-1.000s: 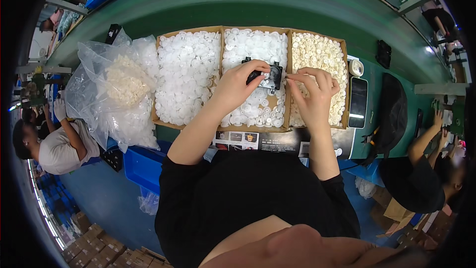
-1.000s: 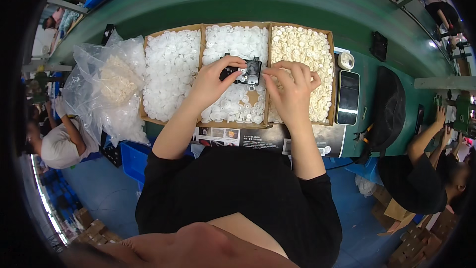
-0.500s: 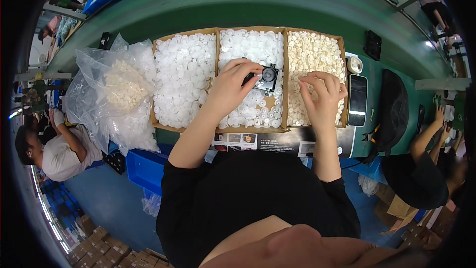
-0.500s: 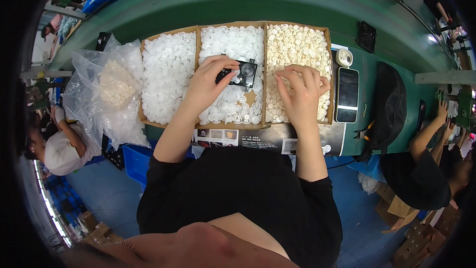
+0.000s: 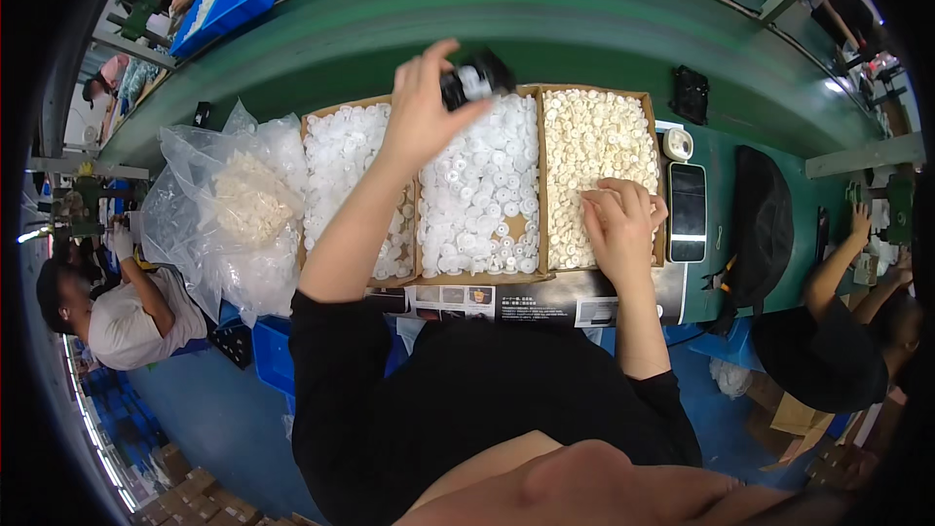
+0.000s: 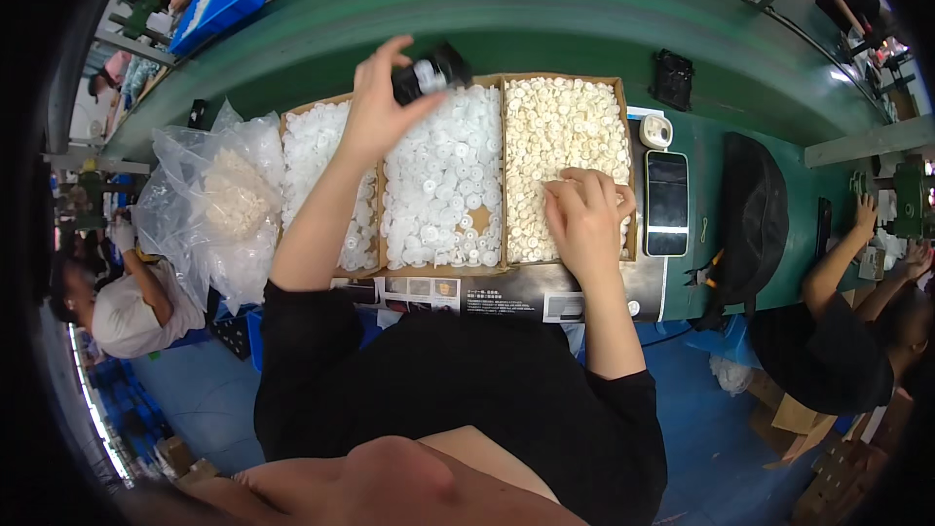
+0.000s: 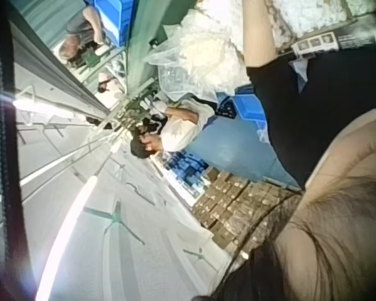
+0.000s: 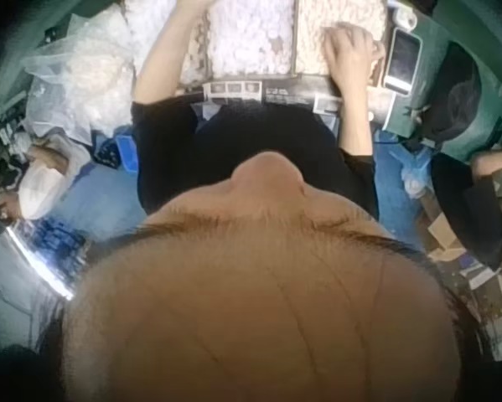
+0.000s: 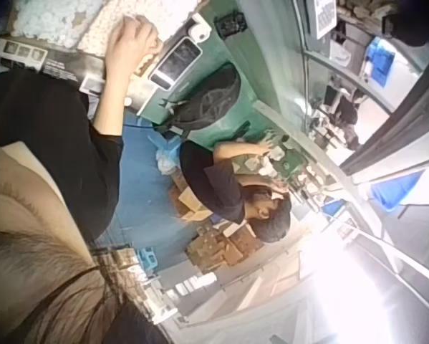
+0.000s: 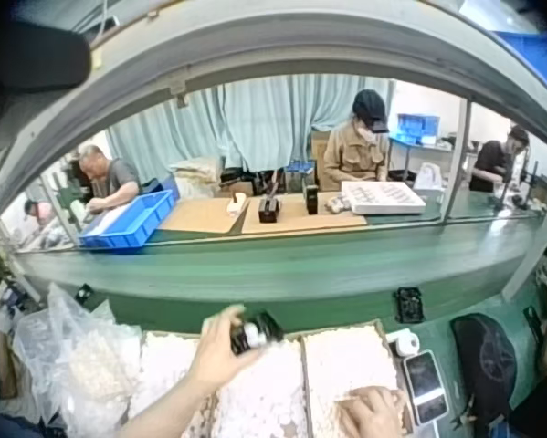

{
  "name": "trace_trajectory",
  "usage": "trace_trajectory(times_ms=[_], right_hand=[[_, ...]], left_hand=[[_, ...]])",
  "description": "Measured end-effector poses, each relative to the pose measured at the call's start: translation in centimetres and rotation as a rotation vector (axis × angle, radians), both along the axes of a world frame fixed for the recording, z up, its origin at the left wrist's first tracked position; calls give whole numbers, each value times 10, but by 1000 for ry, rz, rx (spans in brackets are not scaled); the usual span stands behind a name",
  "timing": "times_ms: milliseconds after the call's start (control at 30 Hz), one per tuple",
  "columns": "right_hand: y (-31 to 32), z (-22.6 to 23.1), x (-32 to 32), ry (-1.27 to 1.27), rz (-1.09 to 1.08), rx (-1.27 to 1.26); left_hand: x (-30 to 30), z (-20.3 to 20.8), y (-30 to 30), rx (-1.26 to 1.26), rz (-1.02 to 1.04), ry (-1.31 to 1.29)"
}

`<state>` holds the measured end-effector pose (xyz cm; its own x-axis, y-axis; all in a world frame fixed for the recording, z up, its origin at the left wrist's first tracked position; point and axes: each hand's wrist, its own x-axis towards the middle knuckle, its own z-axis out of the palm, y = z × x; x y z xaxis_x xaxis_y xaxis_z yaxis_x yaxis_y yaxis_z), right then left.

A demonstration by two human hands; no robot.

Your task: Assembling small electronic components at a factory workstation.

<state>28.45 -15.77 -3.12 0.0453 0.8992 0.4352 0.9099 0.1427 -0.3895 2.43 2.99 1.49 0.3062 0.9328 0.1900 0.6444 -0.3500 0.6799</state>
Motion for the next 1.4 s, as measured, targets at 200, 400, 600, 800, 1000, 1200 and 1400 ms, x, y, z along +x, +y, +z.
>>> trace_trajectory(times_ms=[200,400,600,800,1000,1200,1400], right_hand=[[-1,-1,3,35,-14,17],[2,-4,2,39,6,25],[3,-7,4,29,-6,44],[3,-7,4,28,-5,48],[6,-7,1,17,8,50],[7,-11,3,17,-7,61],[7,-10,1,-28,-24,49]], left_hand=[[26,-53,80,-125,156,228],[52,-69,87,63,117,468],[107,-45,86,231,-92,485],[198,-16,85,32,-390,426],[234,-47,114,-257,-571,675],[240,-28,97,-242,-238,786],[209,-45,111,-156,-108,787]])
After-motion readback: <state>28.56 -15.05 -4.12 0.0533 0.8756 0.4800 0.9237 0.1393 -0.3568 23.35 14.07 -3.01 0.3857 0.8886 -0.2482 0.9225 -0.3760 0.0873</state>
